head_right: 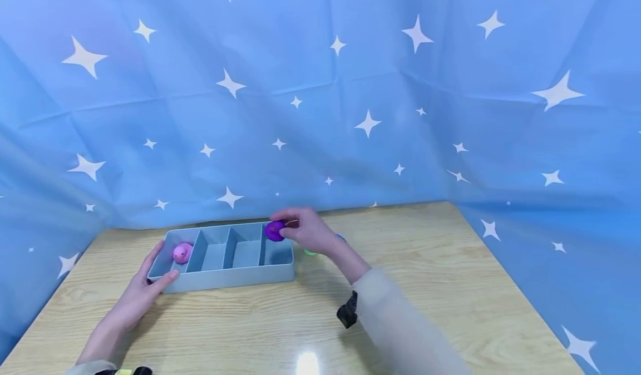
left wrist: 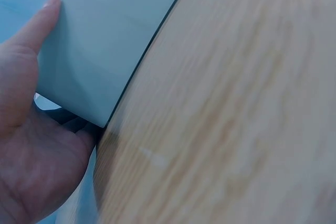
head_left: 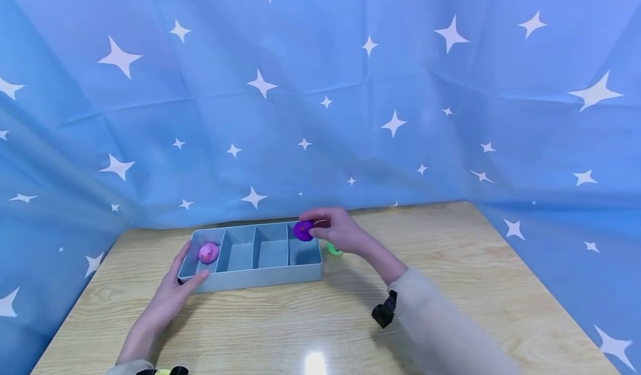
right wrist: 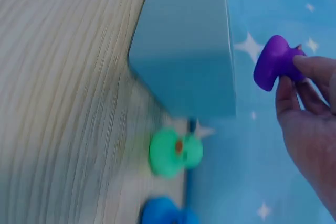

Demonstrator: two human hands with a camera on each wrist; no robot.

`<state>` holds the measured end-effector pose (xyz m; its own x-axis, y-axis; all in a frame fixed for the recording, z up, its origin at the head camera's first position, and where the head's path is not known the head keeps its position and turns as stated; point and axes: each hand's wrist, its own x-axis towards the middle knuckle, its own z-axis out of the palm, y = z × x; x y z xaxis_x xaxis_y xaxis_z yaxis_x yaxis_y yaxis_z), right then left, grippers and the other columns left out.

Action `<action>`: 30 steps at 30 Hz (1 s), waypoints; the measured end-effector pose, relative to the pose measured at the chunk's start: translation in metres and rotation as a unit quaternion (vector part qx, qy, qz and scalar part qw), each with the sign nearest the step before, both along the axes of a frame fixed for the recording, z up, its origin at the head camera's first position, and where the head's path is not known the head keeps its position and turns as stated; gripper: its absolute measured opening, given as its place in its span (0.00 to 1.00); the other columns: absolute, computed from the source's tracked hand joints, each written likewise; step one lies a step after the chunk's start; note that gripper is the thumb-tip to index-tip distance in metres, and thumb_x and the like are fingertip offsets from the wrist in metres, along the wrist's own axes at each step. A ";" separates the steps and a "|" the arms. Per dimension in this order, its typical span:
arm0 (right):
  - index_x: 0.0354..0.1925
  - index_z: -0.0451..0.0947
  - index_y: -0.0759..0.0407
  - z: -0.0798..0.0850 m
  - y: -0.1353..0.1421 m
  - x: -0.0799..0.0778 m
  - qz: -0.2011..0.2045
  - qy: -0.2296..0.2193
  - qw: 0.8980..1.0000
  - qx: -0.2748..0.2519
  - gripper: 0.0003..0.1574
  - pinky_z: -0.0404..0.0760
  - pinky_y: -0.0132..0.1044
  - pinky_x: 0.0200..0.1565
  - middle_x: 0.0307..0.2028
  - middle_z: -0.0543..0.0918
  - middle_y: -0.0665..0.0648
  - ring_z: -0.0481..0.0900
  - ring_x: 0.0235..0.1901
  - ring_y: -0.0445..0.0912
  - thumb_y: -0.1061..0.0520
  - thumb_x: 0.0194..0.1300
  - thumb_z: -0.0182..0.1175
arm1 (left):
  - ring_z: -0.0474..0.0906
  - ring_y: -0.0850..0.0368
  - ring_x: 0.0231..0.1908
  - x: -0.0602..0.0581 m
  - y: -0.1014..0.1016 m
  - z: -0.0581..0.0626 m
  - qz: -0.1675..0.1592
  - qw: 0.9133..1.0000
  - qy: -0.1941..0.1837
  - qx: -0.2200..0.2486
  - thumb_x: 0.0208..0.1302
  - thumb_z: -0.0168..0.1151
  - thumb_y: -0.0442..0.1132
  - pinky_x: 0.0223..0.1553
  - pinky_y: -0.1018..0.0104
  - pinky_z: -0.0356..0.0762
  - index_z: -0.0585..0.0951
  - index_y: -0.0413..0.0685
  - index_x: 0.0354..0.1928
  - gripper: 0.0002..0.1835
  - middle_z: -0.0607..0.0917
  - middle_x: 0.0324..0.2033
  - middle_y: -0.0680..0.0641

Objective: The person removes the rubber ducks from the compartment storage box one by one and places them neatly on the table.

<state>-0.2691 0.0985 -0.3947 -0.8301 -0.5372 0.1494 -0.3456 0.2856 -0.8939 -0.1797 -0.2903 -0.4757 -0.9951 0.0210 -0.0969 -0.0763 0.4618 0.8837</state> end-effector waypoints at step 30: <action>0.53 0.83 0.74 -0.019 0.156 0.016 -0.117 0.050 0.990 0.058 0.22 0.85 0.32 0.45 0.51 0.84 0.70 0.85 0.47 0.59 0.76 0.59 0.62 | 0.28 0.23 0.75 0.001 0.001 0.000 -0.014 1.000 0.004 0.017 0.77 0.59 0.50 0.65 0.17 0.38 0.31 0.68 0.82 0.51 0.32 0.80 0.35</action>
